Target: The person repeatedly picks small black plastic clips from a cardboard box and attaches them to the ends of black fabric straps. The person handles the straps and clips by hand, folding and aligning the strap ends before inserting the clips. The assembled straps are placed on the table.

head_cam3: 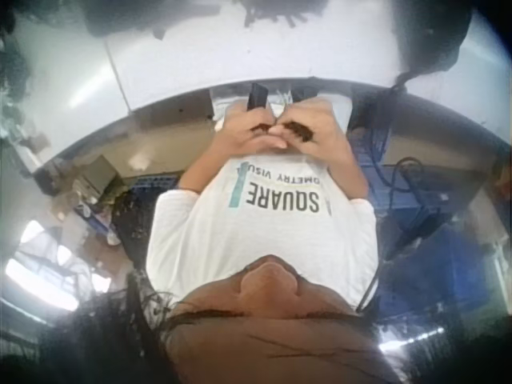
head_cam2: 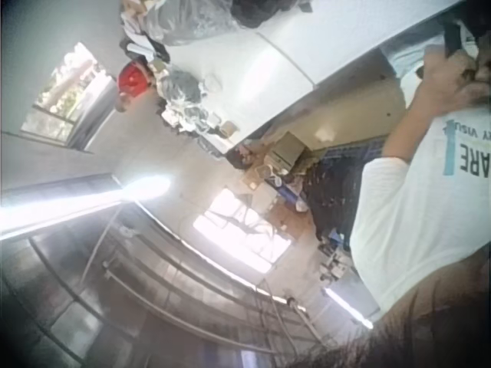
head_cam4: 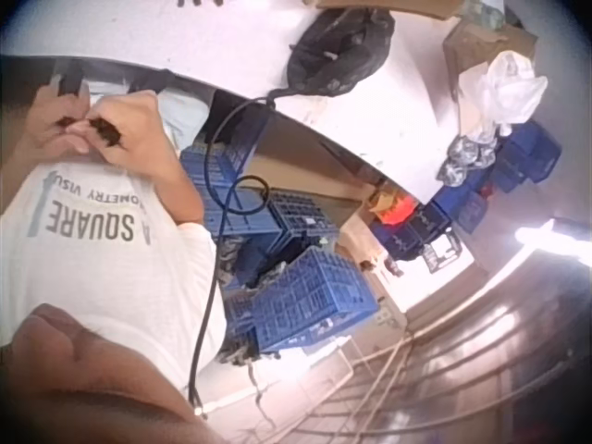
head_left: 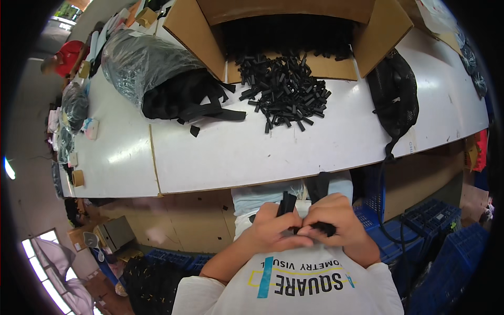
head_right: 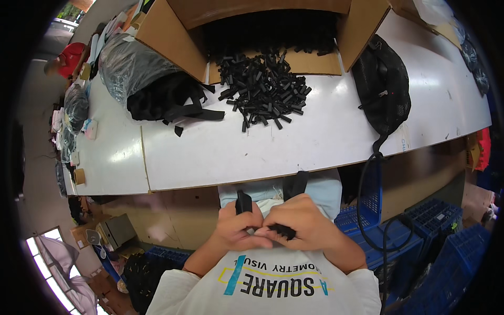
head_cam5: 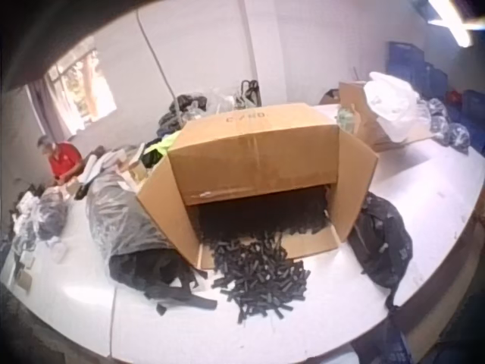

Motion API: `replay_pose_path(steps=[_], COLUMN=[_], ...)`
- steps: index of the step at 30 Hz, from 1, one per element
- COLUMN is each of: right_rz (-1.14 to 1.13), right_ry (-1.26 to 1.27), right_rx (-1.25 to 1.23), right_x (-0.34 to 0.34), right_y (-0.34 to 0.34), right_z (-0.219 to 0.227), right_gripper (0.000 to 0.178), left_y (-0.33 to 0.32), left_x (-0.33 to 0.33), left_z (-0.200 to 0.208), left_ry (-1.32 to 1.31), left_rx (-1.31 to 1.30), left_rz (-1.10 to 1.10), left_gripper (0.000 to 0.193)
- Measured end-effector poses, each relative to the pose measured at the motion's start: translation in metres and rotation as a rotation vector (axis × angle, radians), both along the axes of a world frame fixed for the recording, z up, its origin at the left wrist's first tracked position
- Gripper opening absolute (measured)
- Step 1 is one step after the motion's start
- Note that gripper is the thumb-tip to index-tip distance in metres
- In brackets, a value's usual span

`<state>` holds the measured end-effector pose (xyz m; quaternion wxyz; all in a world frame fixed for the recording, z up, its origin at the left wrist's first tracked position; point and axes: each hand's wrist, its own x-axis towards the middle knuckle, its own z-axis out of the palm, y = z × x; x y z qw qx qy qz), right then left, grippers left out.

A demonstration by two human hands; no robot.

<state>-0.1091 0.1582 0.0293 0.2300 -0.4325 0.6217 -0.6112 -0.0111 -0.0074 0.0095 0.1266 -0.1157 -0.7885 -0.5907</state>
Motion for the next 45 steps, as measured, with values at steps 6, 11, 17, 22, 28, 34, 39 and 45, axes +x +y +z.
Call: replay_pose_path(steps=[6,11,17,22,28,34,39,45], right_rz=[-0.056,-0.396,-0.478,-0.347,-0.574,-0.85,-0.522,-0.589], right_ry=[-0.456,-0.665,-0.346,-0.146,0.017,0.446,0.309,0.556], right_rx=[-0.016,-0.026,0.031,0.356,0.784,1.18,0.713,0.292], right_x=[0.02,0.04,0.031,0.019,0.013,0.014,0.027,-0.042], right_y=[-0.007,-0.015,-0.009,0.004,0.093,0.19,0.092,-0.043], right_z=[-0.02,-0.025,-0.012,-0.025,-0.077,-0.166,-0.103,-0.053], right_gripper=[0.018,0.017,0.012,0.015,0.024,0.042,0.044,0.035], left_y=[0.001,0.008,0.006,0.006,0.003,-0.004,-0.012,-0.028], left_x=[-0.002,0.0,0.001,0.0,-0.001,-0.004,0.004,0.013], left_z=[-0.016,-0.016,-0.009,-0.018,-0.023,-0.024,-0.03,-0.026], left_ry=[0.324,0.143,-0.051,0.006,-0.048,0.036,0.018,-0.044], left_rx=[-0.068,-0.087,-0.035,-0.007,0.003,0.065,0.086,0.106], left_rz=[0.028,0.197,0.189,0.193,0.222,0.333,0.456,0.554], left_gripper=[0.024,0.018,0.02,0.039,0.026,0.017,0.012,0.027])
